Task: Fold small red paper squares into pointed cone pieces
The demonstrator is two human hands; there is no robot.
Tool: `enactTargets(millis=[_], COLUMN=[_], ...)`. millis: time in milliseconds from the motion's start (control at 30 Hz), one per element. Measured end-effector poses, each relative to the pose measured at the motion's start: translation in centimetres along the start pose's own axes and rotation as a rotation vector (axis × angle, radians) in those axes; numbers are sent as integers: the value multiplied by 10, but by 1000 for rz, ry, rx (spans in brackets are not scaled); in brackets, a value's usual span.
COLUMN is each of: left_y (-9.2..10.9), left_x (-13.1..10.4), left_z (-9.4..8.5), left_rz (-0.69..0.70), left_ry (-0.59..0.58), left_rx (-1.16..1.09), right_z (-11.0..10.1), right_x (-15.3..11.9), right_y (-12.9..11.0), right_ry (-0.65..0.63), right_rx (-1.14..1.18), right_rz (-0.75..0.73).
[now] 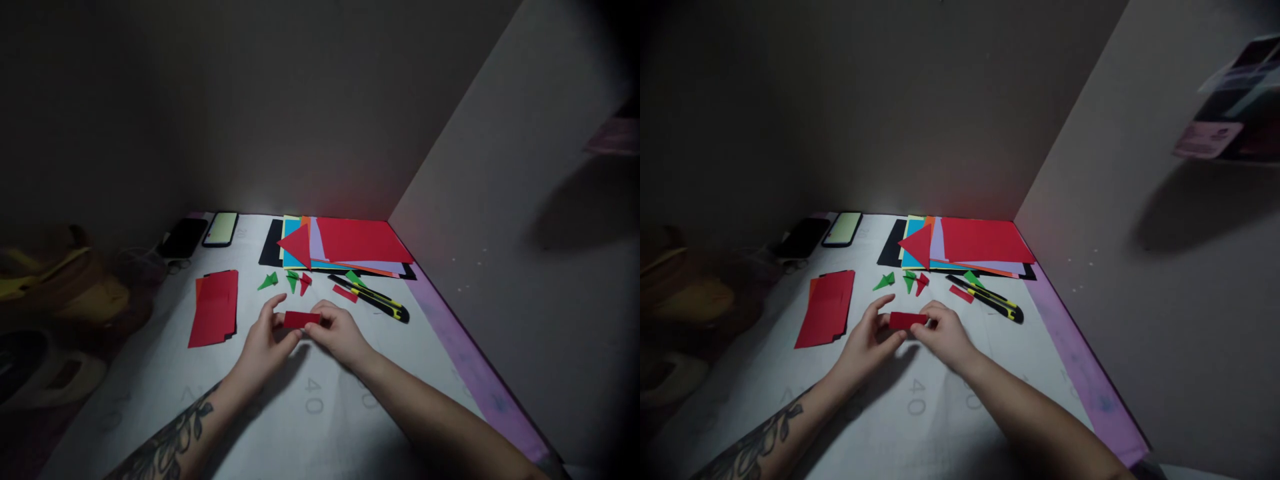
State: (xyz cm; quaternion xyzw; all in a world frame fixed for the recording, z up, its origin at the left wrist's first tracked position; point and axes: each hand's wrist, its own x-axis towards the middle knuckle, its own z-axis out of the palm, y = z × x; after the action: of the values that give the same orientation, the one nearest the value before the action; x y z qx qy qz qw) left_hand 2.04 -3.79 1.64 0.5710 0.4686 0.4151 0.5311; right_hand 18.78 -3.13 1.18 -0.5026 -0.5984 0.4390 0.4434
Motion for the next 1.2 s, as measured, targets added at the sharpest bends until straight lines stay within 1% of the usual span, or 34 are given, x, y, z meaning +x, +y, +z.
enactTargets(millis=[67, 200, 333, 433, 533, 633, 667, 733, 833, 967, 1067, 1133, 1200], left_y=[-3, -4, 4, 10, 10, 6, 4, 0, -5, -9, -8, -7, -6], left_x=[-1, 0, 2, 3, 6, 10, 10, 10, 7, 6, 6, 6, 6], left_z=[0, -2, -6, -11, -16, -20, -21, -20, -18, -17, -16, -14, -11], left_rz=[-19, -26, -36, -46, -41, -6, 13, 34, 18, -1, -26, -41, -40], left_ry=[-16, 22, 52, 62, 113, 160, 148, 84, -17, -34, -44, -29, 15], left_rx=[17, 1, -37, -22, -12, 21, 41, 95, 198, 262, 263, 215, 143], right_z=[1, -1, -5, -7, -8, -7, -6, -4, -2, -3, -1, 3, 9], right_x=[-1, -2, 1, 3, 4, 4, 4, 3, 2, 1, 1, 1, -1], right_y=[-2, -5, -6, -4, -1, 0, 0, 0, -1, -2, 1, 3, 6], right_ry=[-15, -28, -16, -14, -1, 5, 0, -13, -42, -53, 11, 47, 17], right_rx=[-16, -35, -32, -19, -23, -60, -78, -113, -145, -152, -89, 31, 192], right_rz=[-6, -11, -13, -14, 2, 14, 11, -4, -18, -43, -64, -35, 30])
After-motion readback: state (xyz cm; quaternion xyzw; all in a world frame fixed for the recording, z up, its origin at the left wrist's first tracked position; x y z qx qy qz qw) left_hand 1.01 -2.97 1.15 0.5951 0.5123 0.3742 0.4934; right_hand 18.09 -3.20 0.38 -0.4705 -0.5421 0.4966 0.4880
